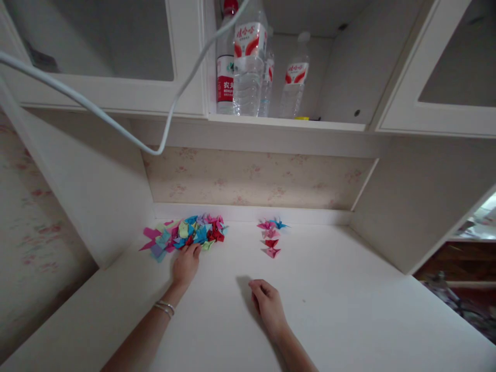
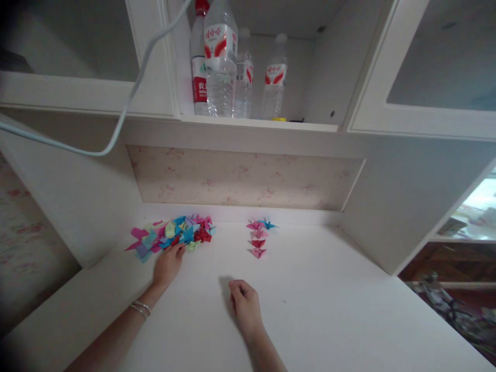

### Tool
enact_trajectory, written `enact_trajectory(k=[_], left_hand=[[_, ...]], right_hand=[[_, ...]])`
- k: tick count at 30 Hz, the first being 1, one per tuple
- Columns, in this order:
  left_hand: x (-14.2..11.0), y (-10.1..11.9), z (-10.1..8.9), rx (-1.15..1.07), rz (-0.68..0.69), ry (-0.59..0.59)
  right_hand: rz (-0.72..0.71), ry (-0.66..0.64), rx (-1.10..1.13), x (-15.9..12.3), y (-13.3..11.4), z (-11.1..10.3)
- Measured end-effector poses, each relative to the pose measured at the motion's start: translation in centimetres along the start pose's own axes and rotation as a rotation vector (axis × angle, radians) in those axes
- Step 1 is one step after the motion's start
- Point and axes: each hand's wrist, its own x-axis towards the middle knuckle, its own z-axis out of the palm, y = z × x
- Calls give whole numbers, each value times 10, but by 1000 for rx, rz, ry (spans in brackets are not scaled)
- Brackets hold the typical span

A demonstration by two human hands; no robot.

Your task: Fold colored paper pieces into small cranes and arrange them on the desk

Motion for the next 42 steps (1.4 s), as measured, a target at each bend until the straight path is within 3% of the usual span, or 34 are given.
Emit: enact_trajectory(k=[5, 8, 13, 18, 21, 26, 42], left_hand=[[-8, 1, -9, -97, 37, 32], [-27, 15, -16, -269, 108, 28], [-76, 59, -23, -561, 139, -235], [-102, 84, -17, -730, 111, -323], [-105, 84, -12, -814, -14, -356], [-106, 81, -10, -937, -217, -507], [-102, 84, -16, -1092, -290, -489]], right_hand=[[1, 0, 2, 0, 4, 1], [-22, -20, 31, 0, 5, 2], [-56, -77, 130, -2, -2, 2], [-77, -103, 19, -7, -8, 0], [-72, -73, 16, -6, -7, 0], [-47, -55, 77, 1, -4, 2], [1, -91, 222, -2, -5, 3]])
